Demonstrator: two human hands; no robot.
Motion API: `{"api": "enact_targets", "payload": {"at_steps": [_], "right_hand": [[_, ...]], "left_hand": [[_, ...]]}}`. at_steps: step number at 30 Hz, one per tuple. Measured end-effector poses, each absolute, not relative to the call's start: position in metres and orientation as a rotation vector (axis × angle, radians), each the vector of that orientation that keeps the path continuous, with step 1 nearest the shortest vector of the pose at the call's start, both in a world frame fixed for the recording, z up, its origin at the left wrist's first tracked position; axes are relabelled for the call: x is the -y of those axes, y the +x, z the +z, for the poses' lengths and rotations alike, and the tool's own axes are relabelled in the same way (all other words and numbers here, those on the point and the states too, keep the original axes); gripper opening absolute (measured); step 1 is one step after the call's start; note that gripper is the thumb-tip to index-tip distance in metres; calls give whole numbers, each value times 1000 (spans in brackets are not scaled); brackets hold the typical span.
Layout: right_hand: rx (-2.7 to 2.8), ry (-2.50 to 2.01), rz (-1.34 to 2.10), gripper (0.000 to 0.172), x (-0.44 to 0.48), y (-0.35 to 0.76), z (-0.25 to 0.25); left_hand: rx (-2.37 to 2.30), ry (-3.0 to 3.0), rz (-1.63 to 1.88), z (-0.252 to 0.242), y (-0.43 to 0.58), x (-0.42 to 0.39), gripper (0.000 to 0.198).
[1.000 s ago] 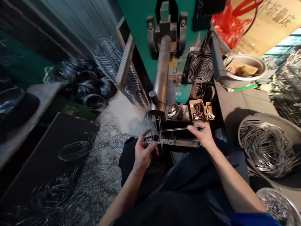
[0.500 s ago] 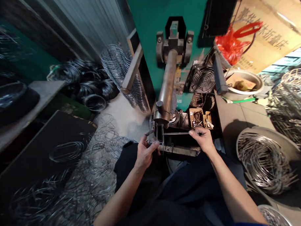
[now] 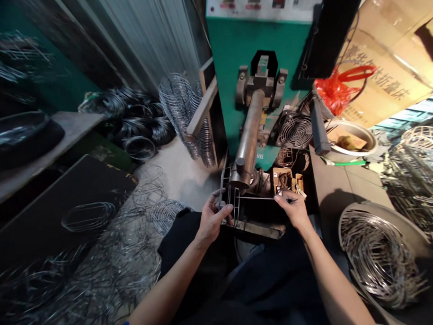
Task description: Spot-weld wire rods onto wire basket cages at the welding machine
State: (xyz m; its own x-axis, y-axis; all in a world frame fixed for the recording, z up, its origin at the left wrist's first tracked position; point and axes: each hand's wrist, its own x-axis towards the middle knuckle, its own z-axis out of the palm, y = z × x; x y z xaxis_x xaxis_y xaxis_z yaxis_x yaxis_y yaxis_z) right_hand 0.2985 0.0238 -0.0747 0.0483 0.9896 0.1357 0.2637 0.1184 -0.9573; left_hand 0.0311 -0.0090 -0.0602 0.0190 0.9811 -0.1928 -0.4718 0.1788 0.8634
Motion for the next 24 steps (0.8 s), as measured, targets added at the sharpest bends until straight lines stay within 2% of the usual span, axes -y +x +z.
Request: {"api": "enact_targets", "payload": {"at_steps": [24], "right_hand": [[1428,-1384,881,58,-34,304,-74]], "left_hand": [[-962,726,1283,-62,35,-8,71]]}}
